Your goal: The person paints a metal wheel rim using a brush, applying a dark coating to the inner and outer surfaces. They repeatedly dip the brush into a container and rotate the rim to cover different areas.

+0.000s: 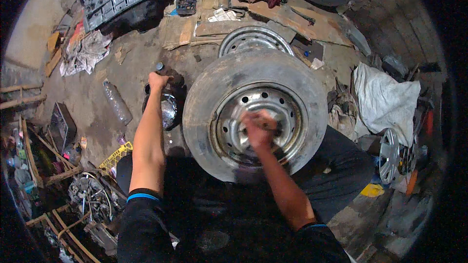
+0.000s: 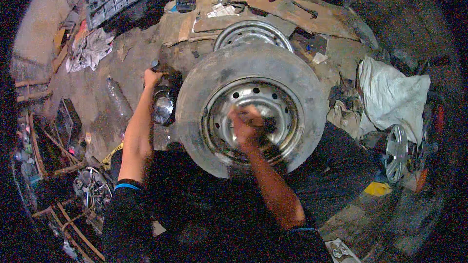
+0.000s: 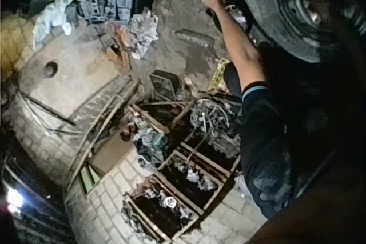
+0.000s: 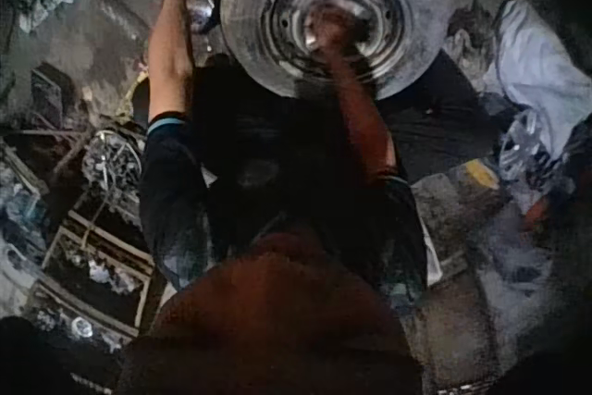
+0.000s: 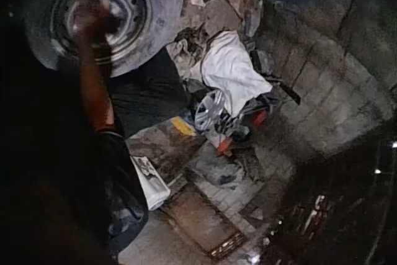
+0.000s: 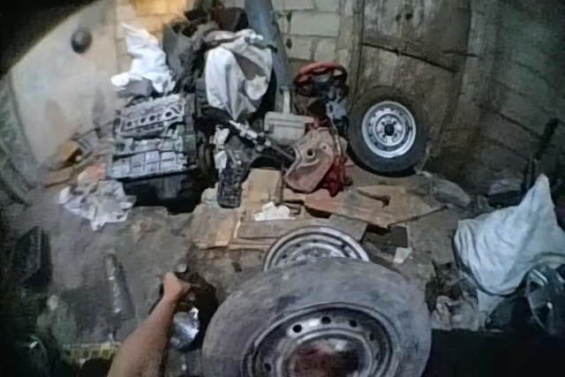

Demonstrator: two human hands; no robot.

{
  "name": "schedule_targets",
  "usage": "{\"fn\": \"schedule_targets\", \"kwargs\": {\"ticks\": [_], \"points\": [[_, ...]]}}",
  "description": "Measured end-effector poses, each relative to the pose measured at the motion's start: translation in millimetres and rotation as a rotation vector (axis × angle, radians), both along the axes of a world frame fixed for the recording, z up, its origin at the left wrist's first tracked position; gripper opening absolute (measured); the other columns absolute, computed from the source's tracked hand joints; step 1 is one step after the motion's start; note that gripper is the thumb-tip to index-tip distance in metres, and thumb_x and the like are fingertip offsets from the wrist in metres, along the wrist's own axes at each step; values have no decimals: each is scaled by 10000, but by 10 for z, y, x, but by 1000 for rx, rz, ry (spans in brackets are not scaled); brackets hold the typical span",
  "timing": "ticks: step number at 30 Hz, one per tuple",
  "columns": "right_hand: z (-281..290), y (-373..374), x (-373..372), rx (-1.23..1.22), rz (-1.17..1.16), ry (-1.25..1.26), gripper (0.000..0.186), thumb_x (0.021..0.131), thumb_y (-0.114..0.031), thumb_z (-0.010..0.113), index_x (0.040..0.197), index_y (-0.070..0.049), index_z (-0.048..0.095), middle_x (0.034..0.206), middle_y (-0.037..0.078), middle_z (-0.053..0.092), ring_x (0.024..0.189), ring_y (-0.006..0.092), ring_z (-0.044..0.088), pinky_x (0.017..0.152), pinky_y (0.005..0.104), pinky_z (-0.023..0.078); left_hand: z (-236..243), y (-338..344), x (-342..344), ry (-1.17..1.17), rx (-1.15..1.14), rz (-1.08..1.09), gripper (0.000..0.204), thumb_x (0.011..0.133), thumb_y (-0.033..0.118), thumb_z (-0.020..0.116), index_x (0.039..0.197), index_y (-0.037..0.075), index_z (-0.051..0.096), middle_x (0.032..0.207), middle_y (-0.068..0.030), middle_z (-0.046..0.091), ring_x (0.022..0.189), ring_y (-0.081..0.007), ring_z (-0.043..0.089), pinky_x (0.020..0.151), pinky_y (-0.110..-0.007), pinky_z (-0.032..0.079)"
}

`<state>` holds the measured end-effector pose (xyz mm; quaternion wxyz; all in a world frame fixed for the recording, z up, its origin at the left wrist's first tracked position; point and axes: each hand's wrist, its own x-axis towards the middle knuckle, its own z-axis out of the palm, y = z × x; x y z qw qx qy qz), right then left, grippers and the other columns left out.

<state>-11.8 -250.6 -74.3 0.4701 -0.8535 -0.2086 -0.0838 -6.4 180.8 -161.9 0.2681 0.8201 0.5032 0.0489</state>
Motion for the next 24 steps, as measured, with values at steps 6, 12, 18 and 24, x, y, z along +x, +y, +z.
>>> {"fn": "schedule_targets", "kwargs": {"ticks": [6,12,18,24], "points": [[-143,119,67,542,-118,346,187,749,-68,774,768,-33,591,756,53,648,681,139,602,630,297,486,221,-207,-96,-13,-7,39,548,634,365,880,905,-75,698,894,-224,719,846,-319,713,746,-420,544],[-135,121,-79,388,-8,393,151,755,-38,756,739,-47,606,647,7,617,658,77,571,584,264,456,500,-1413,-137,-400,-41,-341,569,926,490,564,1112,-39,662,988,-259,691,971,-385,669,877,-434,499],[-96,221,-190,498,14,441,166,779,-60,752,768,-44,587,701,-3,621,667,78,559,594,264,459,934,-2052,-185,-260,76,-399,621,995,512,379,1374,31,484,1315,-251,564,1207,-437,535,1013,-485,410],[-70,115,-38,449,-38,406,160,767,-79,758,759,-64,599,705,16,633,674,92,574,624,276,476,923,-2059,-188,-257,95,-360,589,987,481,424,1336,19,535,1256,-267,599,1149,-450,568,977,-495,430]]}}
